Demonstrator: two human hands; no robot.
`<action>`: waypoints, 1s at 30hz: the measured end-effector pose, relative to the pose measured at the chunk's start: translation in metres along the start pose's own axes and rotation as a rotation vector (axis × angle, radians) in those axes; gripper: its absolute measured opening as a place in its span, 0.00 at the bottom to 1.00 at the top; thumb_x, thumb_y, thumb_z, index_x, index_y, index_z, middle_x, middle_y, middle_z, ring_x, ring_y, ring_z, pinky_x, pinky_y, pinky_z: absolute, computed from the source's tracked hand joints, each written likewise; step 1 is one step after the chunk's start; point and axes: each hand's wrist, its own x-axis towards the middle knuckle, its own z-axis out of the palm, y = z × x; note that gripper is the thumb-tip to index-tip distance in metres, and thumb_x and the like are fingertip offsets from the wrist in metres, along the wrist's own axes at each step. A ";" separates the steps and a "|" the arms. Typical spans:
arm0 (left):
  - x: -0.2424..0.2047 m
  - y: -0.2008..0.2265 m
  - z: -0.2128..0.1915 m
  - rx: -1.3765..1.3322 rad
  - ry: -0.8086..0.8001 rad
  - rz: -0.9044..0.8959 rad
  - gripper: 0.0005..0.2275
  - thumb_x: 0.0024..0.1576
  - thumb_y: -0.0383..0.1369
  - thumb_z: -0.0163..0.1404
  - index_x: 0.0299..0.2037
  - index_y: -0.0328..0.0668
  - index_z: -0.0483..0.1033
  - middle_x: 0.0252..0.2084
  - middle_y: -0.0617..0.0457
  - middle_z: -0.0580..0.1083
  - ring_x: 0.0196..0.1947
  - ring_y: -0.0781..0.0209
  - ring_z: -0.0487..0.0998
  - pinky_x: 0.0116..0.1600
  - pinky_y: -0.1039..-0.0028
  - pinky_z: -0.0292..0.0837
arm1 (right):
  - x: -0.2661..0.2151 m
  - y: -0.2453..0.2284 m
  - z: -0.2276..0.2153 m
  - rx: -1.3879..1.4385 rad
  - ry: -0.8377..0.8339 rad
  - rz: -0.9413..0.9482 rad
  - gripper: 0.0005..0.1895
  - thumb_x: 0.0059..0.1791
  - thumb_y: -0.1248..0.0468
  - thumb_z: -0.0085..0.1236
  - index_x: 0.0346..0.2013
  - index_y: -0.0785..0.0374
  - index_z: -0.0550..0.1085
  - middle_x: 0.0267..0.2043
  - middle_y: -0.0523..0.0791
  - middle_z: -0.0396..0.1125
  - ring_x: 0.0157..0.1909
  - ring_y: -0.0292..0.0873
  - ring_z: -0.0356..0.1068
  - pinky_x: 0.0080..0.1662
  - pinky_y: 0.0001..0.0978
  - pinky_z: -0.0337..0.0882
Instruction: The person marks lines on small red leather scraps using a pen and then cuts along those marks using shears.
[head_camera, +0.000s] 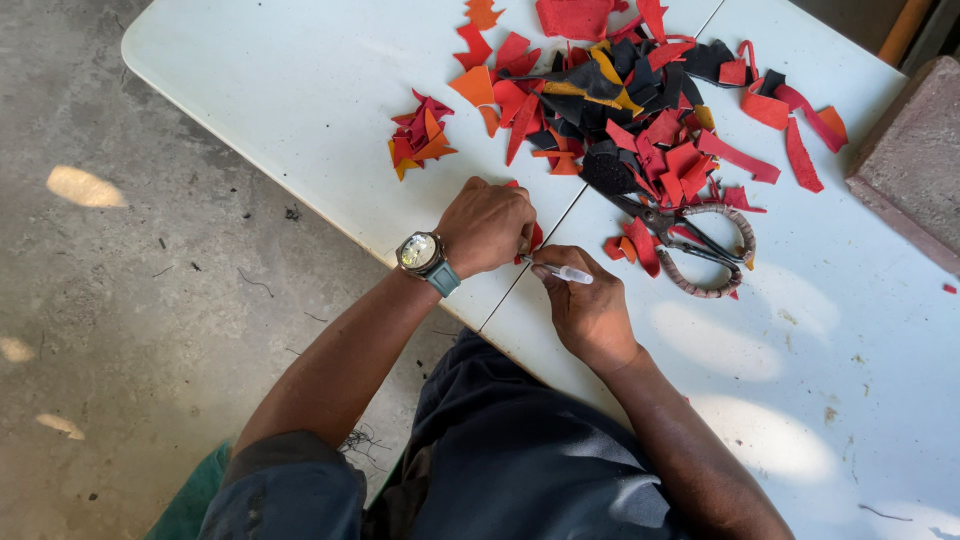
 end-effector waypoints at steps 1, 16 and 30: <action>0.000 0.000 0.000 0.007 0.008 0.000 0.04 0.48 0.27 0.56 0.22 0.45 0.80 0.32 0.55 0.78 0.34 0.56 0.79 0.51 0.58 0.64 | 0.000 -0.001 0.000 -0.017 -0.004 -0.008 0.07 0.54 0.72 0.58 0.45 0.66 0.70 0.40 0.49 0.73 0.33 0.47 0.75 0.34 0.34 0.74; -0.001 -0.001 0.002 0.032 0.032 0.035 0.03 0.49 0.27 0.55 0.24 0.44 0.80 0.32 0.56 0.77 0.32 0.56 0.78 0.51 0.59 0.65 | 0.000 0.001 -0.003 -0.037 0.017 -0.010 0.07 0.54 0.72 0.57 0.44 0.66 0.69 0.41 0.49 0.73 0.36 0.50 0.75 0.37 0.38 0.74; -0.003 -0.003 0.009 0.057 0.063 0.044 0.03 0.51 0.27 0.55 0.26 0.42 0.80 0.33 0.54 0.77 0.34 0.54 0.78 0.50 0.58 0.66 | 0.001 0.001 -0.002 -0.043 0.018 -0.031 0.07 0.53 0.74 0.57 0.44 0.66 0.69 0.43 0.49 0.73 0.36 0.50 0.76 0.36 0.36 0.76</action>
